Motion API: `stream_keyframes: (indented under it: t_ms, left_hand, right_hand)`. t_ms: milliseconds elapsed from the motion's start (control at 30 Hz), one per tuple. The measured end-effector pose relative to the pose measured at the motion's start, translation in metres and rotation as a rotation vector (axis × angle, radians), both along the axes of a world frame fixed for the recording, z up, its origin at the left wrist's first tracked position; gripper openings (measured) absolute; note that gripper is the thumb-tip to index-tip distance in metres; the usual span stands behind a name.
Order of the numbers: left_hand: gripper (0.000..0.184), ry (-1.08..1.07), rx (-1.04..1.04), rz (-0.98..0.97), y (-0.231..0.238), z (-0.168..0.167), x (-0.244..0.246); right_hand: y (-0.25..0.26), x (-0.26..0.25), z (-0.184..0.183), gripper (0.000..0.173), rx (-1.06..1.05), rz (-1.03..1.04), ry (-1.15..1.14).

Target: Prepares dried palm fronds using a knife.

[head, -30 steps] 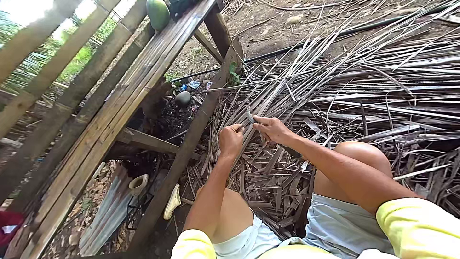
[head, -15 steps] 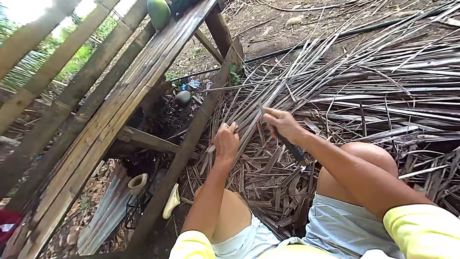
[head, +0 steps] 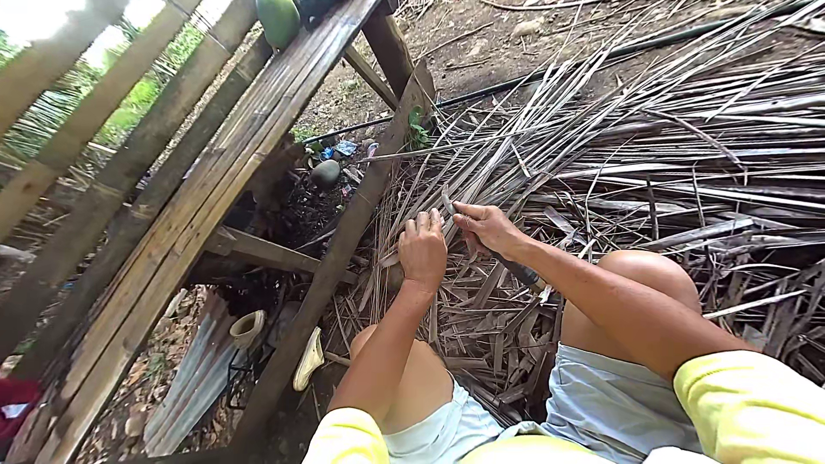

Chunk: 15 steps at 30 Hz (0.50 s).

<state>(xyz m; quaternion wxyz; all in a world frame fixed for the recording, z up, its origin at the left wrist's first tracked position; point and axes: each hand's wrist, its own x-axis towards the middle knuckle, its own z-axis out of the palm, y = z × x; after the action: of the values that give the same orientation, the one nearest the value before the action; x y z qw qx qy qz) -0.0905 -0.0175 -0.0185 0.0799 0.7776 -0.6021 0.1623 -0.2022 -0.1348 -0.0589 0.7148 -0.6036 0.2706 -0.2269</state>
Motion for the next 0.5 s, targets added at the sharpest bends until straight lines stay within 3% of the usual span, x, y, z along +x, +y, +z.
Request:
stream_keyframes:
  t_ms: [267,500]
  left_hand:
    - [0.033,0.086,-0.070,0.003,0.003,0.005,0.000]
    - [0.033,-0.083,-0.238,0.042,0.024,0.012,0.031]
  right_hand:
    - [-0.027,-0.006,-0.003,0.044,0.116,-0.121,-0.085]
    - [-0.093,-0.041,-0.008,0.043,0.204,-0.525,-0.059]
